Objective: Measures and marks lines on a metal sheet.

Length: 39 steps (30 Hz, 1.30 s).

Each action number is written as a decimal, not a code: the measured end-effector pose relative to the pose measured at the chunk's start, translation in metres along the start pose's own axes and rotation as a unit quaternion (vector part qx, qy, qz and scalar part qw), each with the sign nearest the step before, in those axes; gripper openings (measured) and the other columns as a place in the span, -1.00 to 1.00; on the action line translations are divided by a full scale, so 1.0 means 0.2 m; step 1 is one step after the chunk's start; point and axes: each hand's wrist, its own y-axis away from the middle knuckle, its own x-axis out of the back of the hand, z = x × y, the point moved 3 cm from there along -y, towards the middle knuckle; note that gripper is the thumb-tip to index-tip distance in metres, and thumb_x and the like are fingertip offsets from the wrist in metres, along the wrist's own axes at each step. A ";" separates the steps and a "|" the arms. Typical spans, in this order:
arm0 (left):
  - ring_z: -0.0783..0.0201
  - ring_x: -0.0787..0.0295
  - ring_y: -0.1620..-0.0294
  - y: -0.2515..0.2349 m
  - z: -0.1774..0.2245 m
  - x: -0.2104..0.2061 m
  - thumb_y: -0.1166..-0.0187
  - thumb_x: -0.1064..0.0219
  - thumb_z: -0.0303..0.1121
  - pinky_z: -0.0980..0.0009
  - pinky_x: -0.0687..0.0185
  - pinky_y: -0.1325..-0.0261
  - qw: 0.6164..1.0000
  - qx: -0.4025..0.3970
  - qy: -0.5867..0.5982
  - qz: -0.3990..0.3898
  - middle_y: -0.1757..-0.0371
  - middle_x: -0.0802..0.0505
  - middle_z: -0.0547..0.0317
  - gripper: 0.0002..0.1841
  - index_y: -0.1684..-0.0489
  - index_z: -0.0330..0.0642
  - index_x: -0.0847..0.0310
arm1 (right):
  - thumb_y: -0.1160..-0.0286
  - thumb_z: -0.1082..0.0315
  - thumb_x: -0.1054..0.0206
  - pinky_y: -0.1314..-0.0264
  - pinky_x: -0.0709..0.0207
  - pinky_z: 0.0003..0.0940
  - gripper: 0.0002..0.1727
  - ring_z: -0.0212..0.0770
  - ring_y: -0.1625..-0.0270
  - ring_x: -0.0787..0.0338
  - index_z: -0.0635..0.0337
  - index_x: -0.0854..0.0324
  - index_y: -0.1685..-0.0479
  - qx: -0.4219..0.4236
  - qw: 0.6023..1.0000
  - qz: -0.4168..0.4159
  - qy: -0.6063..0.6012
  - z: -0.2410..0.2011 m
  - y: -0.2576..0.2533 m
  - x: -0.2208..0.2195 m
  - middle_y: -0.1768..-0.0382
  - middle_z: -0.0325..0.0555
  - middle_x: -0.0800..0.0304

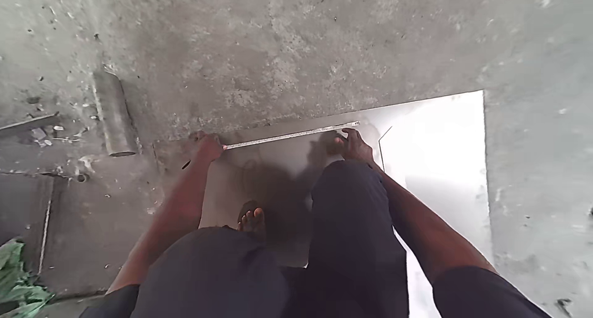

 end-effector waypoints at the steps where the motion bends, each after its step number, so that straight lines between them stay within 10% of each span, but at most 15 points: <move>1: -0.47 -0.42 -0.56 -0.01 0.00 0.01 -0.55 -0.41 0.07 -0.51 -0.43 -0.38 1.000 -0.014 -0.004 -0.006 -0.43 -0.62 -0.44 -0.48 -0.16 -0.23 -0.72 | -0.75 -0.31 -0.03 0.08 -0.65 0.43 -0.34 0.24 -0.10 -0.85 -0.07 -0.43 -0.59 -0.036 0.999 -0.005 -0.018 -0.06 0.00 0.06 -0.35 0.08 -0.72; 8: -0.42 -0.42 -0.60 -0.05 0.00 0.01 -0.43 -0.47 0.08 -0.40 -0.55 -0.34 0.999 -0.018 -0.036 -0.031 -0.51 -0.57 -0.43 -0.41 -0.14 -0.31 -0.72 | -0.88 -0.14 0.11 0.08 -0.58 0.42 -0.46 0.22 0.01 -0.82 0.09 -0.61 -0.09 -0.023 0.999 -0.040 0.009 -0.70 -0.07 0.29 0.13 0.13 -0.79; 14: -0.49 -0.33 -0.62 0.00 -0.01 0.04 -0.31 -0.55 0.00 -0.57 -0.41 -0.32 0.999 -0.005 0.040 -0.023 -0.57 -0.49 -0.47 -0.46 -0.15 -0.21 -0.76 | -0.68 -0.41 0.06 0.24 -0.57 0.34 -0.32 0.16 0.08 -0.85 -0.04 -0.71 0.22 0.052 0.958 -0.185 0.211 -1.14 -0.20 0.10 0.23 0.02 -0.83; 28: -0.44 -0.34 -0.65 0.00 0.00 0.01 -0.31 -0.55 -0.05 -0.50 -0.32 -0.50 0.999 0.010 0.044 -0.011 -0.50 -0.62 -0.38 -0.43 -0.23 -0.24 -0.72 | -0.78 -0.11 0.01 0.12 -0.61 0.42 -0.52 0.25 -0.10 -0.84 0.02 -0.71 0.03 0.135 0.887 -0.327 0.297 -1.27 -0.34 -0.27 0.05 0.12 -0.84; 39: -0.49 -0.37 -0.61 0.01 0.01 0.04 -0.38 -0.52 -0.02 -0.53 -0.55 -0.20 0.998 0.024 0.055 -0.022 -0.53 -0.54 -0.43 -0.47 -0.22 -0.19 -0.72 | -0.78 -0.14 0.03 0.16 -0.61 0.40 -0.48 0.22 -0.06 -0.85 0.03 -0.72 0.10 0.157 0.889 -0.329 0.276 -1.23 -0.39 -0.31 0.08 0.09 -0.84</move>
